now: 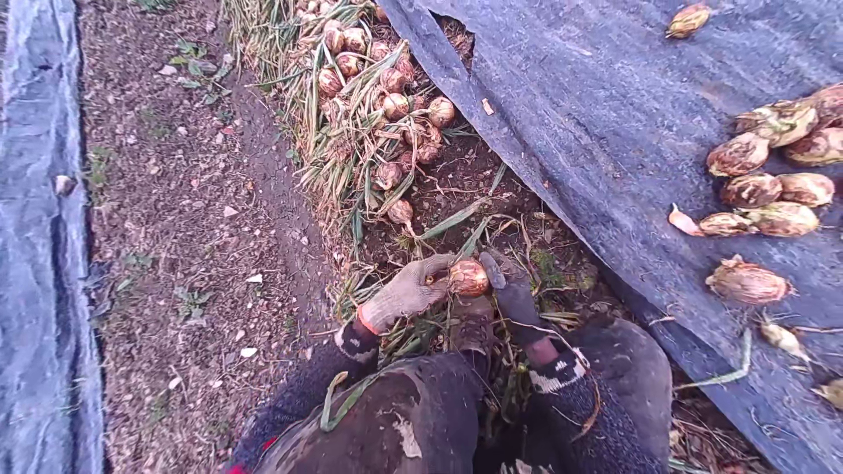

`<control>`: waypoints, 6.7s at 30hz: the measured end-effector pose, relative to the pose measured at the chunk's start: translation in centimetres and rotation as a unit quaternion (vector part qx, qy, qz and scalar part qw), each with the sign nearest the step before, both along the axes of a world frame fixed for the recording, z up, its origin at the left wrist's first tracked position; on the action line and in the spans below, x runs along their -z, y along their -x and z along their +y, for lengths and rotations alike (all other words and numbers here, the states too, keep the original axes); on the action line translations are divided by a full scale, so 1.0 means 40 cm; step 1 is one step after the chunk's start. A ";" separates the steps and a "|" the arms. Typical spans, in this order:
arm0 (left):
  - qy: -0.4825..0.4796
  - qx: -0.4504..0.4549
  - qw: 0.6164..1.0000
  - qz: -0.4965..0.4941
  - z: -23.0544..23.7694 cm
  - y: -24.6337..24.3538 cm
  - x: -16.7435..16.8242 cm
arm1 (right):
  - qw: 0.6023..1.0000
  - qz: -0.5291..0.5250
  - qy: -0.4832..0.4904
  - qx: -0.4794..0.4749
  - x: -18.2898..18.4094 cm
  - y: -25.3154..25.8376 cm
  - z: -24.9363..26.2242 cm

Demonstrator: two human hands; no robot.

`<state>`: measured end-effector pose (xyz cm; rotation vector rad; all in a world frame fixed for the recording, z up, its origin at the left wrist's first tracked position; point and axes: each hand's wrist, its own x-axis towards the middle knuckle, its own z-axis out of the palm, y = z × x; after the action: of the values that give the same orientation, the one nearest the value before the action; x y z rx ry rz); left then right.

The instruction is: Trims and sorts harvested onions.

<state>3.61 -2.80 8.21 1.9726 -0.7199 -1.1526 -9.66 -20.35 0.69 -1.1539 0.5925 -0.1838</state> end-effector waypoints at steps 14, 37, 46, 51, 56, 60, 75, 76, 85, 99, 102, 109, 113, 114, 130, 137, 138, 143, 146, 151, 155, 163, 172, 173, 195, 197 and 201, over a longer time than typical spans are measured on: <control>-0.056 -0.422 0.902 0.069 -0.033 0.009 0.158 | 0.990 -0.106 -0.088 0.004 -0.152 0.031 -0.016; -0.408 0.044 0.875 -0.256 0.088 -0.195 -0.057 | 0.887 -0.370 -0.228 0.155 -0.143 0.150 -0.248; -0.384 -0.328 0.840 -0.199 0.042 -0.279 0.264 | 0.982 0.178 0.023 0.051 -0.015 0.040 -0.139; -0.309 -0.414 0.813 -0.269 0.001 -0.300 0.307 | 0.982 0.165 0.090 -0.037 0.010 0.015 -0.095; -0.070 -0.220 0.942 -0.241 -0.032 -0.156 0.152 | 0.970 0.159 0.157 -0.091 0.019 0.003 -0.068; 0.007 -0.054 0.996 -0.071 -0.076 -0.022 0.039 | 0.998 0.026 0.044 -0.047 -0.004 0.006 -0.048; -0.054 -0.372 0.926 0.038 -0.009 -0.051 0.124 | 0.990 -0.135 -0.006 0.044 -0.148 0.060 -0.037; -0.001 -0.422 0.900 0.112 0.014 -0.078 0.133 | 0.993 -0.107 0.020 0.041 -0.142 0.054 -0.032; -0.052 -0.054 0.986 -0.146 -0.107 0.063 -0.020 | 0.932 0.149 -0.315 -0.104 -0.019 0.018 0.015; -0.293 -0.131 0.833 -0.451 -0.130 -0.334 0.009 | 0.913 -0.332 -0.113 0.210 -0.193 0.133 -0.219; -0.394 -0.110 0.798 -0.442 -0.096 -0.416 0.133 | 0.961 -0.165 -0.092 0.200 -0.153 0.079 -0.171; -0.312 -0.108 0.803 -0.497 -0.059 -0.500 0.150 | 0.982 0.167 0.088 -0.022 -0.022 0.021 -0.075; -0.071 -0.157 0.884 -0.434 -0.067 -0.334 0.077 | 0.990 0.116 0.070 -0.033 -0.011 0.004 -0.059; -0.016 -0.179 0.910 -0.374 -0.077 -0.274 0.057 | 0.992 0.101 0.063 -0.036 -0.009 0.000 -0.054; -0.077 -0.137 0.970 -0.186 -0.062 0.029 0.080 | 0.999 -0.039 0.018 0.016 -0.104 0.025 0.016; 0.081 -0.405 0.900 0.135 0.000 -0.077 0.066 | 0.975 0.107 0.136 -0.140 -0.008 0.030 -0.006; 0.056 -0.366 0.926 0.078 -0.024 -0.067 0.043 | 0.978 0.107 0.077 -0.159 0.000 0.033 -0.002; -0.136 0.054 0.956 -0.255 -0.110 0.059 -0.035 | 0.915 0.130 -0.373 -0.084 -0.032 0.009 0.010; -0.089 0.091 0.957 -0.259 -0.126 0.064 -0.025 | 0.855 0.092 -0.504 -0.080 -0.029 0.018 -0.014; -0.046 -0.124 0.933 -0.333 -0.137 -0.158 0.006 | 0.877 -0.160 -0.447 0.067 -0.156 0.048 -0.106; -0.259 -0.058 0.868 -0.421 -0.045 -0.407 0.093 | 0.930 -0.277 -0.160 0.184 -0.179 0.076 -0.191; -0.448 0.018 0.755 -0.479 0.060 -0.594 0.189 | 0.977 0.193 0.058 -0.072 -0.019 0.016 -0.082; -0.218 0.026 0.850 -0.478 0.019 -0.395 0.145 | 0.978 0.151 0.116 -0.089 0.007 -0.002 -0.055; -0.152 -0.012 0.892 -0.426 0.010 -0.338 0.141 | 0.976 0.150 0.126 -0.090 0.011 -0.003 -0.049; -0.005 -0.412 0.903 0.119 -0.020 -0.068 0.115 | 0.984 -0.172 -0.051 -0.009 -0.160 0.055 -0.010; 0.080 -0.421 0.885 0.183 -0.001 -0.103 0.098 | 0.997 -0.075 0.011 0.012 -0.113 0.033 -0.003; -0.077 -0.215 0.964 -0.135 -0.086 -0.051 0.010 | 0.986 0.070 0.025 -0.150 -0.006 0.026 -0.006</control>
<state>5.65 -6.25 7.81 2.2982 -0.3091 -0.7030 -10.71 -20.60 0.94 -1.2964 0.5319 0.1427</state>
